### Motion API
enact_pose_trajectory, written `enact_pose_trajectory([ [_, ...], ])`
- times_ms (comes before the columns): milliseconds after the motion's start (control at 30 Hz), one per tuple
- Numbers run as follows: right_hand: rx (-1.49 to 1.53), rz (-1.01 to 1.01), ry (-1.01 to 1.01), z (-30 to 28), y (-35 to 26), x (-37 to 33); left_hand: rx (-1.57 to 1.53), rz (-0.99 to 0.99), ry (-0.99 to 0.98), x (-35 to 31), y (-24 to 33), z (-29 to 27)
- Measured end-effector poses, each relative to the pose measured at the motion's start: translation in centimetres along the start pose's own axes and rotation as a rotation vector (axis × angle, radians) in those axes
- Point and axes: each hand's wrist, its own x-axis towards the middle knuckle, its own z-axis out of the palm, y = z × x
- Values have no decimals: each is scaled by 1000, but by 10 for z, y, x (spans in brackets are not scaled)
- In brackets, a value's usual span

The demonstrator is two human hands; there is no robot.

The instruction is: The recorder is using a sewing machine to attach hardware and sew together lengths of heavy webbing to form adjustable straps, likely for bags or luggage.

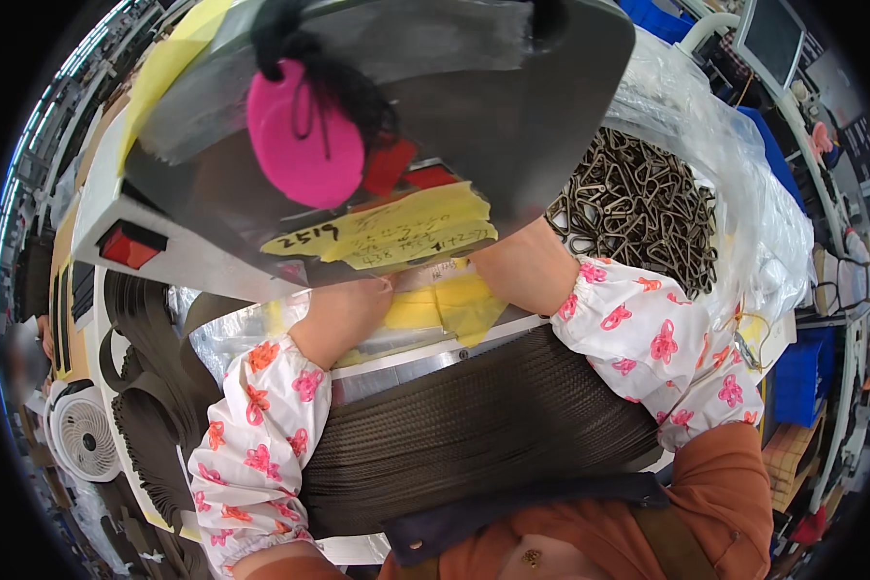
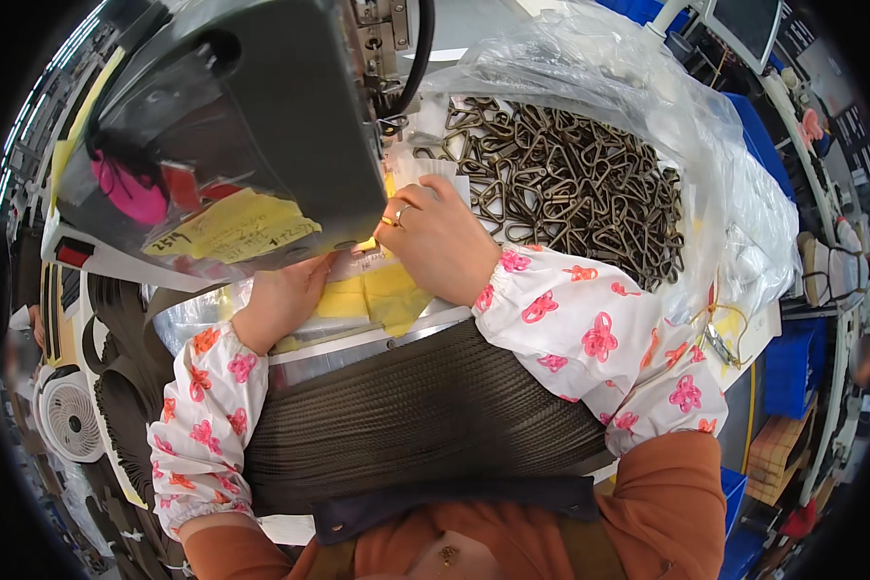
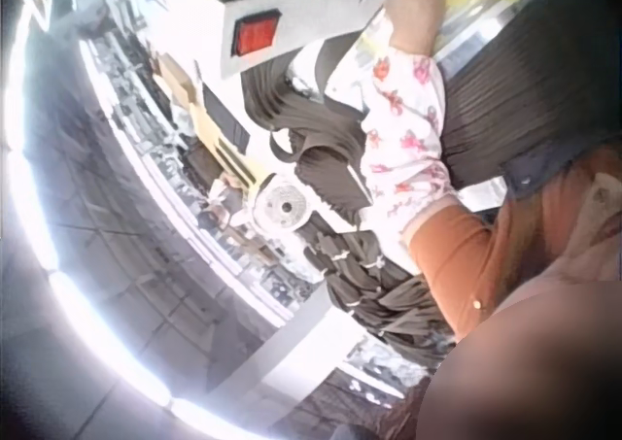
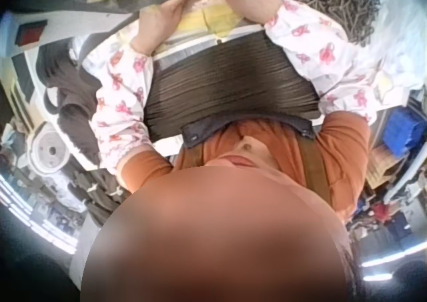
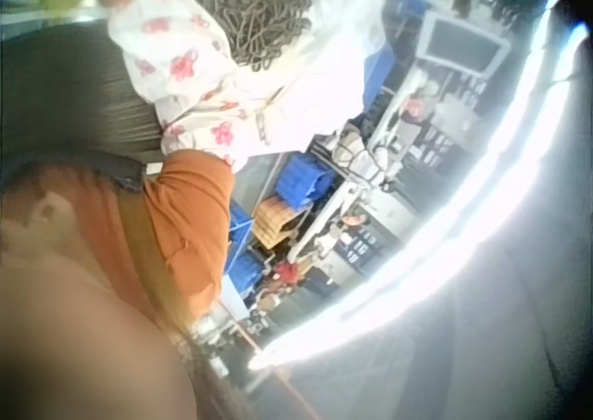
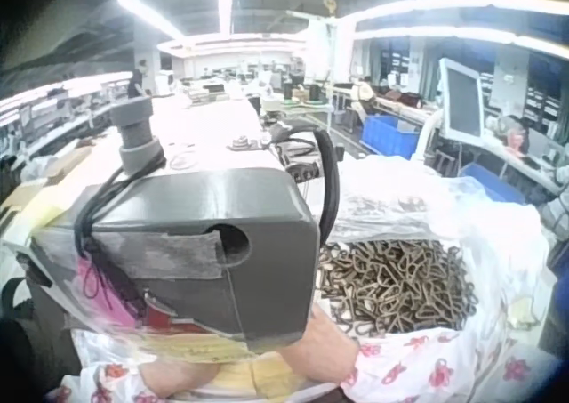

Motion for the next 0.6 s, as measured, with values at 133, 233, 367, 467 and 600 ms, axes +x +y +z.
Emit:
enact_pose_trajectory([
  [133, 56, 11, 45, 4, 1, -1, 19, -48, -142, 3, 4, -3],
  [233, 13, 15, 4, 2, -5, -4, -94, -89, -159, 6, 22, -18],
  [367, 168, -32, 81, 1, -12, -10, -80, 123, -45, 6, 28, -25],
  [467, 180, -88, 111, 1, -13, -12, -180, 273, -42, 9, 32, -31],
  [600, 141, -106, 117, -7, -13, -10, -59, 332, -65, 9, 29, -33],
])
